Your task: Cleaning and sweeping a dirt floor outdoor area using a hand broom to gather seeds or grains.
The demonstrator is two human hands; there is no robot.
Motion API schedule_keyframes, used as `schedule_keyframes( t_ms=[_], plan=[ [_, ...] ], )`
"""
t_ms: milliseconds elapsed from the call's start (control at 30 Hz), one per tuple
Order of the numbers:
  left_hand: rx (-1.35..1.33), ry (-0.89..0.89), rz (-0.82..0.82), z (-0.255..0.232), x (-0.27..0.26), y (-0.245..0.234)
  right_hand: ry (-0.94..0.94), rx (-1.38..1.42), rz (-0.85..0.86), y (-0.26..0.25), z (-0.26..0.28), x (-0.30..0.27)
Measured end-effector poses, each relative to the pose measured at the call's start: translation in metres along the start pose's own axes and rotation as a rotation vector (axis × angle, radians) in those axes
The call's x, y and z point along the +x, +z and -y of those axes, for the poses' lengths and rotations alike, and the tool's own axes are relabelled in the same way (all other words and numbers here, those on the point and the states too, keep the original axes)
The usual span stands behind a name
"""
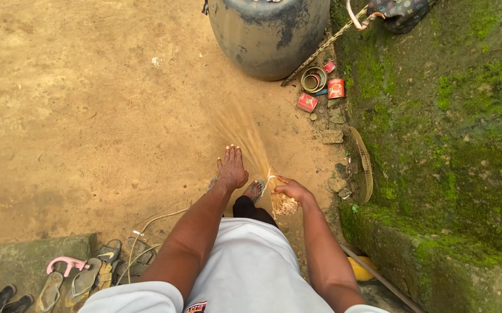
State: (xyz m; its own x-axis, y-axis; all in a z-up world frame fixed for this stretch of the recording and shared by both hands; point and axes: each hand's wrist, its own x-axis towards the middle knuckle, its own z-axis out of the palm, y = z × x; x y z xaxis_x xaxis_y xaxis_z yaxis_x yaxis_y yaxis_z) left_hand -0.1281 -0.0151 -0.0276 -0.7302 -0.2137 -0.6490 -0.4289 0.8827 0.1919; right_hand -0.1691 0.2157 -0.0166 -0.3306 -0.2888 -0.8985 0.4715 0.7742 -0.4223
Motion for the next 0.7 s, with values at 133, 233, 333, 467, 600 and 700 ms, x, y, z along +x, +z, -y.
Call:
schedule_keyframes(
  t_ms=[133, 233, 333, 467, 600, 700],
  plan=[
    [-0.018, -0.023, -0.02, 0.001, -0.002, 0.001, -0.029, 0.043, -0.083, -0.027, -0.038, 0.018],
    [-0.067, -0.02, -0.039, 0.005, -0.001, 0.005, -0.011, 0.175, -0.186, -0.033, -0.063, 0.043],
    [-0.075, -0.039, -0.041, 0.007, -0.005, 0.004, 0.041, 0.352, -0.213, -0.025, -0.085, 0.09],
    [-0.083, -0.068, -0.034, 0.009, -0.01, 0.001, 0.055, 0.437, -0.072, 0.007, -0.048, 0.081],
    [-0.091, -0.093, -0.041, 0.014, -0.01, 0.002, 0.053, 0.07, 0.04, 0.032, -0.008, 0.073],
    [-0.109, -0.115, -0.051, 0.019, -0.009, -0.001, -0.083, 0.108, 0.172, 0.036, -0.025, 0.131]
  ],
)
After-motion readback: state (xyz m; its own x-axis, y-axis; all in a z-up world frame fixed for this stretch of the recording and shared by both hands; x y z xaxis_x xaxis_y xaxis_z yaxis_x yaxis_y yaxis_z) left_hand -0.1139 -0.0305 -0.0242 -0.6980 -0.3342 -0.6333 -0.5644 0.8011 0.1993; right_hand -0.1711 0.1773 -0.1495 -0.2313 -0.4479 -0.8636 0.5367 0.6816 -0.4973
